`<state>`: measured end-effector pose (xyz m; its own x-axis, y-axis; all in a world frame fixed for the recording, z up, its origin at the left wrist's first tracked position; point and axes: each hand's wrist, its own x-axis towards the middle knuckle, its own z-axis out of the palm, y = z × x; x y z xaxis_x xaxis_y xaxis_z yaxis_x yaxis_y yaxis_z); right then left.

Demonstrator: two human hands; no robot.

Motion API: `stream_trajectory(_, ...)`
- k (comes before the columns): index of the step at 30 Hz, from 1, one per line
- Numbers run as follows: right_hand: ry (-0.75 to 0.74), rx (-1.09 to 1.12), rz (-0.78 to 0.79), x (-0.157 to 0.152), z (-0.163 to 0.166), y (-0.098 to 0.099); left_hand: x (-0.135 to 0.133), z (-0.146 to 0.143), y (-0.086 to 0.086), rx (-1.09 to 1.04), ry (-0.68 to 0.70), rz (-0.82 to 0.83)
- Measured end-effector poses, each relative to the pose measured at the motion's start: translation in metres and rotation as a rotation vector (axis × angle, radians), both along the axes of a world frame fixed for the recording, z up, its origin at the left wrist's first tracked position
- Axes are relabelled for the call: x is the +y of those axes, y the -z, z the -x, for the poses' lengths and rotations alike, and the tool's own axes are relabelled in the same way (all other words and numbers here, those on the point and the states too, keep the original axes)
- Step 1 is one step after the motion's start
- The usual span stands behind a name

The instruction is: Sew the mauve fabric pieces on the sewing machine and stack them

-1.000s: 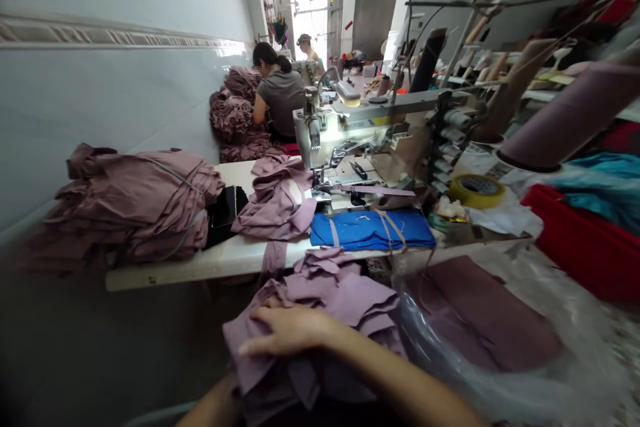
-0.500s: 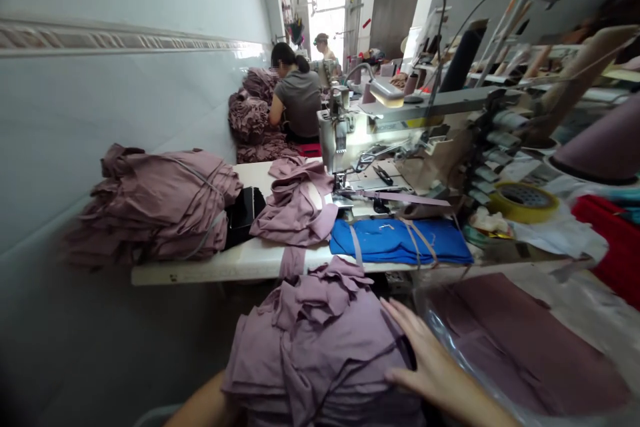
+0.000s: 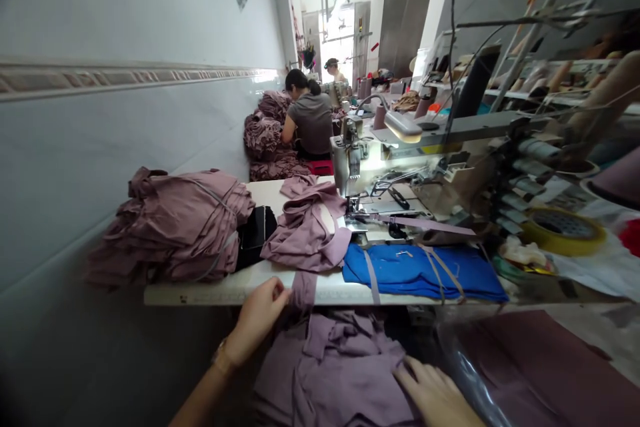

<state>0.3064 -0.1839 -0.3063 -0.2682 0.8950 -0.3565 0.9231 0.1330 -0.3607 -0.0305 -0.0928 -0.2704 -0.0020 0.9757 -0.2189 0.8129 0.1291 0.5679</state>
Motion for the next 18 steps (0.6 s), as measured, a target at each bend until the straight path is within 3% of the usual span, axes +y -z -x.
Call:
stream_trajectory(5,-0.084,0.081,0.025,0.03,0.032,-0.041,-0.005,-0.039,0.008,0.195,-0.083,-0.125)
stream_trajectory(8,-0.106,0.116,0.014,0.038,0.047,-0.044,-0.004,-0.044,0.012,0.254,-0.132,-0.134)
stream_trajectory(11,-0.127,0.158,-0.007,0.043,0.054,-0.034,-0.002,-0.017,0.0,0.294,-0.23,-0.137)
stream_trajectory(14,-0.136,0.159,-0.001,0.046,0.056,-0.017,0.0,0.025,-0.036,0.298,-0.321,-0.174)
stream_trajectory(16,-0.142,0.135,0.004,0.046,0.056,-0.001,0.008,0.045,-0.074,0.328,-0.399,-0.28)
stream_trajectory(18,-0.167,0.116,-0.005,0.045,0.057,0.019,0.029,0.05,-0.117,0.409,-0.482,-0.5)
